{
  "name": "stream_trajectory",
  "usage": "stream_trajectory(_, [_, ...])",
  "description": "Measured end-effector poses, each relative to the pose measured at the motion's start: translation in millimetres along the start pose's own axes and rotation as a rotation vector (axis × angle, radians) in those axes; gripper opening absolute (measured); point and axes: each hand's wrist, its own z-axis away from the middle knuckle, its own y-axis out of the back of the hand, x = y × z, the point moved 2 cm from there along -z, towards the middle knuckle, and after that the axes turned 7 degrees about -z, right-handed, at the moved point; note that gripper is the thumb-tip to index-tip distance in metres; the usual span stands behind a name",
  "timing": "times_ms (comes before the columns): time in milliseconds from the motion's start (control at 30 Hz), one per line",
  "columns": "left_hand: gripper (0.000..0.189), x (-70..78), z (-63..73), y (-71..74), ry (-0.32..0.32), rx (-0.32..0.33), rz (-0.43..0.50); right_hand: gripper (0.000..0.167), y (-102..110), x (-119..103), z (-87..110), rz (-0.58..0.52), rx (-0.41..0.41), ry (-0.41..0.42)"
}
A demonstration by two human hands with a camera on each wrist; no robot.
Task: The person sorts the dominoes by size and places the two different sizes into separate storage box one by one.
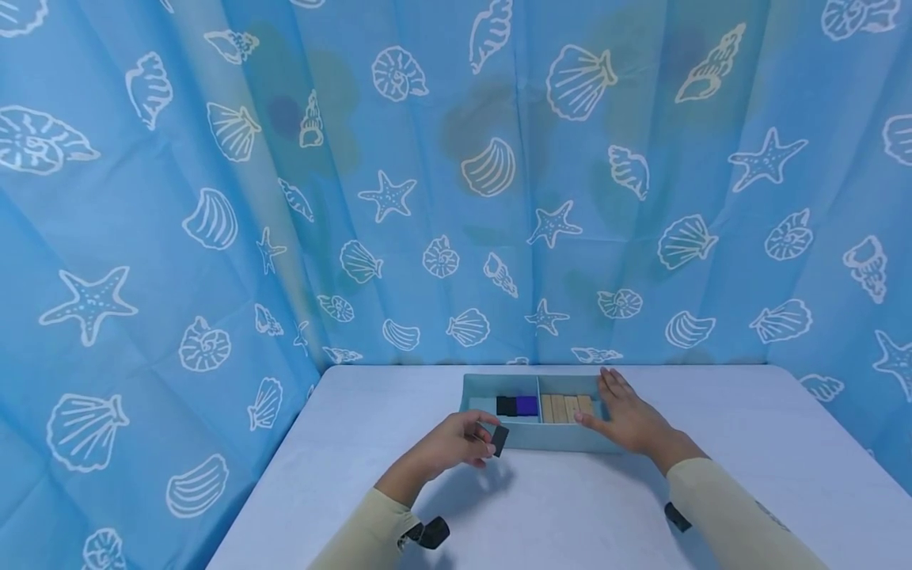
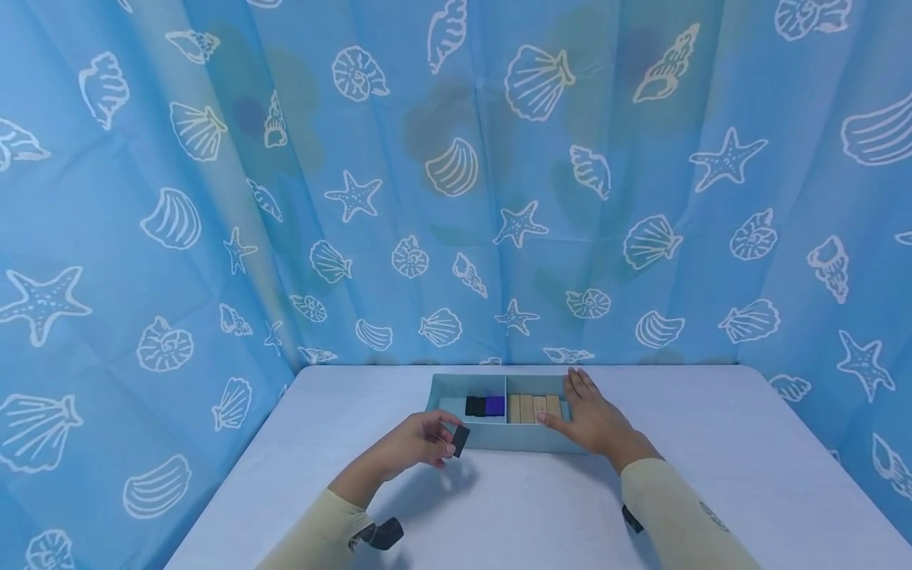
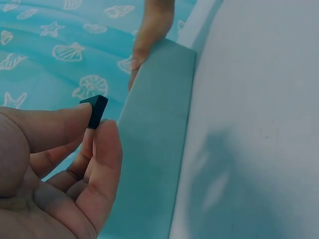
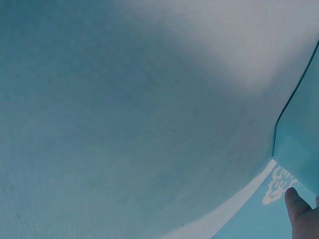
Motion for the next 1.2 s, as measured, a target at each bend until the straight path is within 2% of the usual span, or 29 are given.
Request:
stream_trajectory(233, [0.044, 2.6, -0.3, 12.2, 0.004, 0.017, -0.03, 0.104, 0, 0, -0.7, 0.004, -0.011, -0.007])
stream_trajectory(500, [0.042, 9.9, -14.4, 32.2, -0.01, 0.023, -0.05, 0.105, 1, 0, -0.8, 0.017, -0.025, -0.021])
stream_trajectory(733, [0.039, 9.9, -26.3, 47.2, 0.019, 0.052, -0.037, 0.104, 3, -2, -1.1, 0.033, -0.031, 0.0])
stream_trajectory(933, [0.04, 11.9, -33.9, 51.9, 0.038, 0.071, -0.017, 0.102, 4, -3, -1.9, 0.058, -0.029, 0.028])
stream_trajectory(1200, [0.043, 3.6, -46.8, 52.2, 0.091, 0.087, -0.003, 0.104, 3, -3, -0.5, 0.044, -0.031, 0.01])
